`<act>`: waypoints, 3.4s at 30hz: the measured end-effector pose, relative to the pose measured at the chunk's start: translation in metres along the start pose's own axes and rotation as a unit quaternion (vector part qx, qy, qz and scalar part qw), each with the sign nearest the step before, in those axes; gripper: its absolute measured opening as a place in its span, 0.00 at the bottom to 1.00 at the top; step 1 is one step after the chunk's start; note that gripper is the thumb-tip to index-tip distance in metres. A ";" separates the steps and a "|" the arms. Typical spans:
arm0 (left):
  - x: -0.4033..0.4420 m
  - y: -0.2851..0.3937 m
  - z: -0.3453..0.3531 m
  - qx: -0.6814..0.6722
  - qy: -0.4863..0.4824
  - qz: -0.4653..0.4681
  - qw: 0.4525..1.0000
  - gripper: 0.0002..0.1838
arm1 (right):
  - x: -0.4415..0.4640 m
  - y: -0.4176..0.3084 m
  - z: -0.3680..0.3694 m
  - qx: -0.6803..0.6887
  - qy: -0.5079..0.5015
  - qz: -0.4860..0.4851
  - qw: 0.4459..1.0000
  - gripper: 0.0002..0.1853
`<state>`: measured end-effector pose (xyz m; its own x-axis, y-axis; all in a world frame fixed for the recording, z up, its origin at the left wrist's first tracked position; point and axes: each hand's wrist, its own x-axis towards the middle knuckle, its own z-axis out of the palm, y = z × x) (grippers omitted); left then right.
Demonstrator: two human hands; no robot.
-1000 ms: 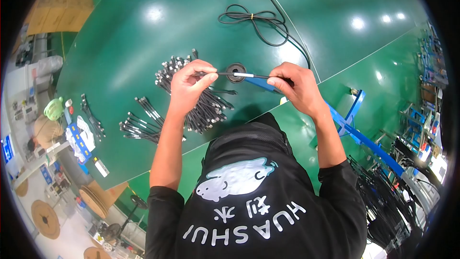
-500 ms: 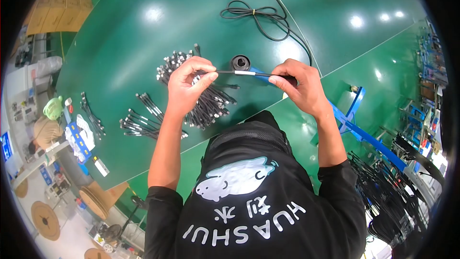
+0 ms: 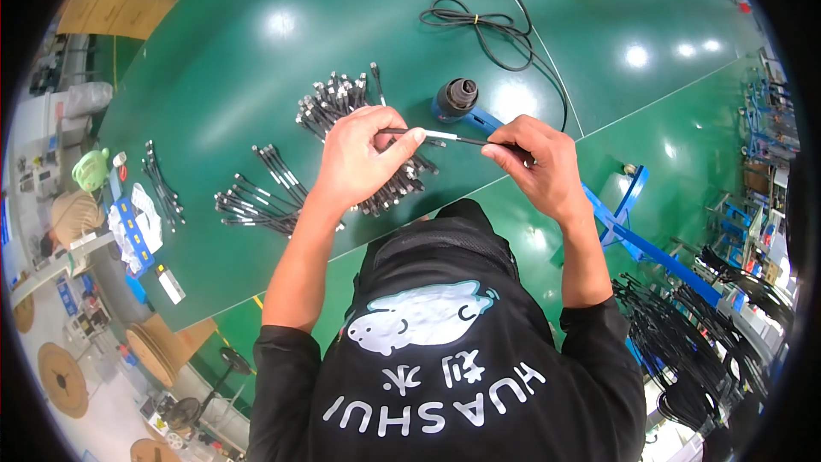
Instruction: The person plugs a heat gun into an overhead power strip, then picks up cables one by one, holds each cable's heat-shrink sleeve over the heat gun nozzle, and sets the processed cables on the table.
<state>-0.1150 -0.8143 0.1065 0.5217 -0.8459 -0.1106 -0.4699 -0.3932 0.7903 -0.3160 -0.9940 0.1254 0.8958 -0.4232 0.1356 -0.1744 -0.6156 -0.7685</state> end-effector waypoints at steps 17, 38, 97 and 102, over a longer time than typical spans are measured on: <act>-0.003 -0.037 -0.012 -0.337 -0.037 0.054 0.939 0.07 | -0.015 -0.004 0.002 -0.023 0.048 0.051 0.997 0.08; 0.046 -0.105 0.043 -0.439 0.192 -0.191 0.857 0.21 | 0.041 0.295 -0.092 0.154 0.282 0.257 0.912 0.11; -0.144 -0.052 -0.066 0.248 0.273 0.137 0.919 0.18 | 0.010 -0.058 0.116 0.033 -0.173 -0.094 0.980 0.09; -0.142 -0.051 -0.072 0.194 0.078 0.139 0.968 0.12 | 0.001 -0.068 0.082 0.027 -0.155 -0.109 0.982 0.07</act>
<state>-0.1136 -0.6481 0.1250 0.4246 -0.8852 0.1900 -0.8233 -0.2901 0.4879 -0.2702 -0.8980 0.1263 0.9921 -0.0576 0.1114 0.0505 -0.6294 -0.7754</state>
